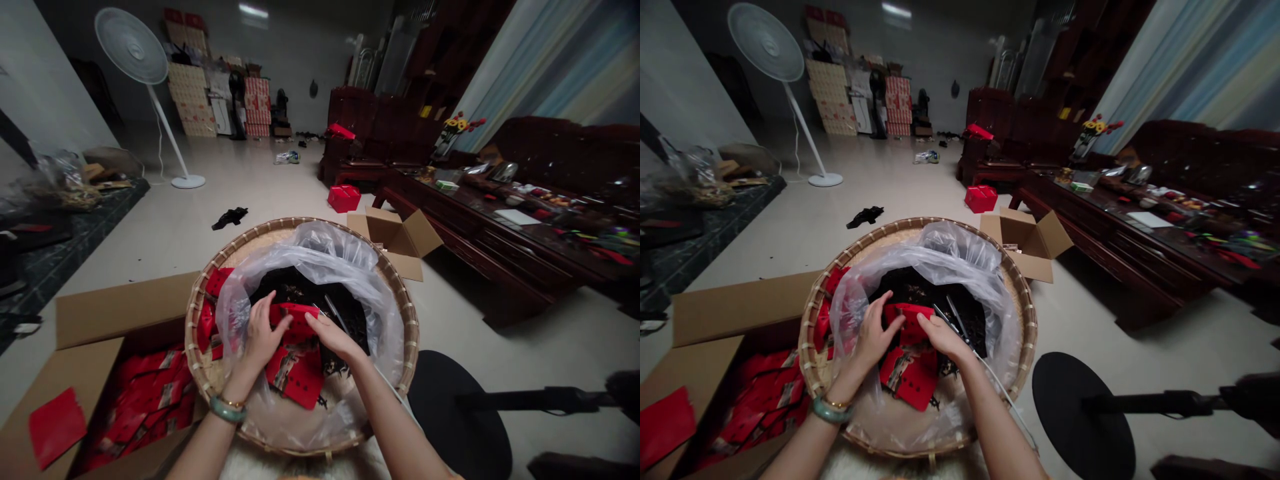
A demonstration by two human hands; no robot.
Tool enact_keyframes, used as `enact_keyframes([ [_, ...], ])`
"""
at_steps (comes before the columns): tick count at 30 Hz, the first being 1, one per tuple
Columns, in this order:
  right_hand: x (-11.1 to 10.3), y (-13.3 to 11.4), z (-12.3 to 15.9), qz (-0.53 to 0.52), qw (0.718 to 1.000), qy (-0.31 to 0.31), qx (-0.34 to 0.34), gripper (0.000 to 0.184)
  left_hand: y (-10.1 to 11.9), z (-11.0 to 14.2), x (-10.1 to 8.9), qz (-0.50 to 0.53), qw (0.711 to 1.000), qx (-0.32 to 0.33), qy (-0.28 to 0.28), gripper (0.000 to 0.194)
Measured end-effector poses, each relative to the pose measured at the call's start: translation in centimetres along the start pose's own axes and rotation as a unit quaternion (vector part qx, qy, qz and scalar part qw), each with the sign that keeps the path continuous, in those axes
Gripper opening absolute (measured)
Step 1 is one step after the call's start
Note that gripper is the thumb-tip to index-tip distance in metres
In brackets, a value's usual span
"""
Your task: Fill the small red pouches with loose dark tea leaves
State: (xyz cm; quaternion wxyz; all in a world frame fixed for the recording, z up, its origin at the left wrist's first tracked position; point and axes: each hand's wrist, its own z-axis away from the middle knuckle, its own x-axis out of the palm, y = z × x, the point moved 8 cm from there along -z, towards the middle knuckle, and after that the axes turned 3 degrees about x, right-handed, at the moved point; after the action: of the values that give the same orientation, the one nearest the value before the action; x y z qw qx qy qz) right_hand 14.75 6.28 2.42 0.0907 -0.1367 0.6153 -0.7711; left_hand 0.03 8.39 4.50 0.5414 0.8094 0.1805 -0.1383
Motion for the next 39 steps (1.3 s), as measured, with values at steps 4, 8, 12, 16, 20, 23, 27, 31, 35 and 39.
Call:
enact_keyframes([
  [4, 0.1, 0.2, -0.8, 0.028, 1.000, 0.011, 0.003, 0.057, 3.4, 1.5, 2.7, -0.184, 0.958, 0.185, -0.122, 0.070],
  [8, 0.8, -0.1, -1.1, 0.044, 0.999, 0.004, -0.006, 0.056, 3.0, 1.7, 3.6, -0.217, 0.945, 0.207, -0.127, 0.067],
  [12, 0.5, -0.8, -1.1, 0.002, 0.999, 0.018, -0.034, 0.054, 1.7, 1.2, 3.3, -0.183, 0.958, 0.197, -0.096, 0.064],
  [16, -3.2, -1.2, -1.3, -0.001, 0.987, 0.141, -0.074, 0.051, 0.4, 0.6, 1.7, -0.156, 0.976, 0.150, -0.025, 0.052],
  [20, -7.2, -2.3, -2.1, 0.245, 0.923, 0.264, -0.135, 0.025, -0.5, 0.2, 0.3, -0.149, 0.983, 0.103, 0.038, 0.047],
  [23, -8.1, -2.3, -4.0, 0.438, 0.855, 0.245, -0.132, 0.031, -0.8, 0.1, -0.2, -0.150, 0.983, 0.086, 0.058, 0.048],
  [27, -9.4, -2.0, -7.2, 0.540, 0.807, 0.225, -0.075, 0.050, -1.2, 0.2, -0.2, -0.150, 0.984, 0.079, 0.060, 0.049],
  [31, -9.2, -2.1, -10.5, 0.582, 0.785, 0.209, -0.039, 0.068, -1.5, 0.2, 0.0, -0.144, 0.985, 0.076, 0.060, 0.050],
  [35, -8.5, -2.6, -12.8, 0.617, 0.750, 0.233, -0.041, 0.065, -1.5, 0.2, 0.1, -0.137, 0.985, 0.083, 0.064, 0.050],
  [39, -8.5, -2.6, -13.7, 0.614, 0.746, 0.249, -0.064, 0.047, -1.7, 0.2, 0.0, -0.132, 0.987, 0.075, 0.060, 0.050],
])
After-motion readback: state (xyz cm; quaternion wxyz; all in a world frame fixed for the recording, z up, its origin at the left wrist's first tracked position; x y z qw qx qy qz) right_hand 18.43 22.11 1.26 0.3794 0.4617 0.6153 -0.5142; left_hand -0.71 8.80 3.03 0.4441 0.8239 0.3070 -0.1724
